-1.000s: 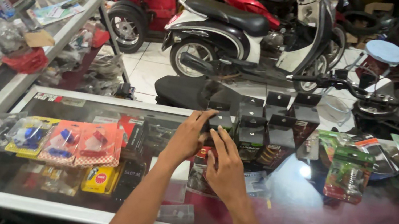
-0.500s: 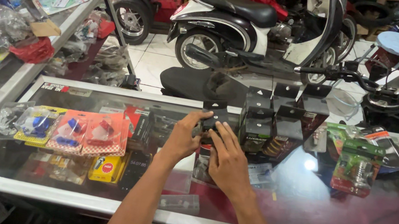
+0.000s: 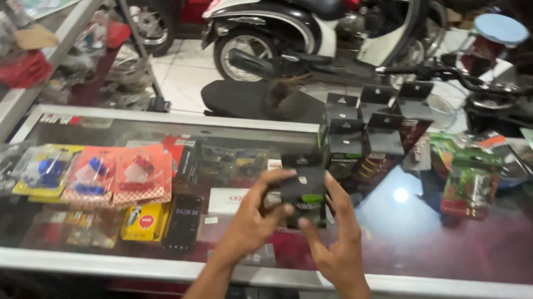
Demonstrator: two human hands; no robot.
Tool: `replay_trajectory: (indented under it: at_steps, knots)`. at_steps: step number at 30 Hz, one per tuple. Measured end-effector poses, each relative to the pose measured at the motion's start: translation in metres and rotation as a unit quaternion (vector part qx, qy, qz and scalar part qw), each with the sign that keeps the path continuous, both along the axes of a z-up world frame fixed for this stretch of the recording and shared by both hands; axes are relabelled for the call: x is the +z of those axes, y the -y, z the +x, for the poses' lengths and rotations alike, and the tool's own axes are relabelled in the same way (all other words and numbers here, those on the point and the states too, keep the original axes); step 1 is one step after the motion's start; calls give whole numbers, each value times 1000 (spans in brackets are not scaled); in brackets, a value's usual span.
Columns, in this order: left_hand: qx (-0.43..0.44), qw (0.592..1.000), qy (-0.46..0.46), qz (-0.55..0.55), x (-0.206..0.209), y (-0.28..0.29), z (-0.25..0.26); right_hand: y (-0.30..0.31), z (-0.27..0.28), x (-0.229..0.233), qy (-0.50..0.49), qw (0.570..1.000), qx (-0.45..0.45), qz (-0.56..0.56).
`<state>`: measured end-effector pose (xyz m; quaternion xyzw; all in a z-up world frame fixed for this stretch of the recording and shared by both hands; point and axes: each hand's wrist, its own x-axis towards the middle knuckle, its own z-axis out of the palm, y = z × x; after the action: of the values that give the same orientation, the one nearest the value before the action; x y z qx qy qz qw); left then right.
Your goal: The person picks up several packaged motorcycle parts from a storage shelf and places them onto a glass display counter.
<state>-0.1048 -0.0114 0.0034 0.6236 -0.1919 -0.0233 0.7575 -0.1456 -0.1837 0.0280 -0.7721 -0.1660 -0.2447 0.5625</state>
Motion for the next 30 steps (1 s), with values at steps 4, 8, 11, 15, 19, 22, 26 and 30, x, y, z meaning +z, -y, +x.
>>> replay_trajectory:
  at_steps: [4, 8, 11, 15, 19, 22, 26, 30]
  knots:
    - [-75, 992, -61, -78, 6, 6, -27, -4, -32, -2, 16, 997, -75, -14]
    - [-84, 971, -179, -134, 5, 3, -40, -15, -58, -10, 32, 992, -118, -10]
    - [-94, 969, -197, -119, 1, 5, -46, -22, -79, -13, 46, 978, -192, -68]
    - [-161, 963, -182, -113, -13, 23, -58, -20, -115, -18, -9, 964, -258, -63]
    - [-225, 948, -199, -99, -17, 44, -77, -15, -151, -19, -61, 953, -295, -28]
    - [-278, 924, -243, -100, -12, 59, -87, -11, -173, -18, -47, 938, -340, -38]
    - [-341, 882, -308, -108, -1, 86, -106, -1, -202, -17, -61, 911, -407, -36]
    - [-324, 890, -318, -36, 15, 118, -133, 17, -232, -12, -46, 894, -444, -21]
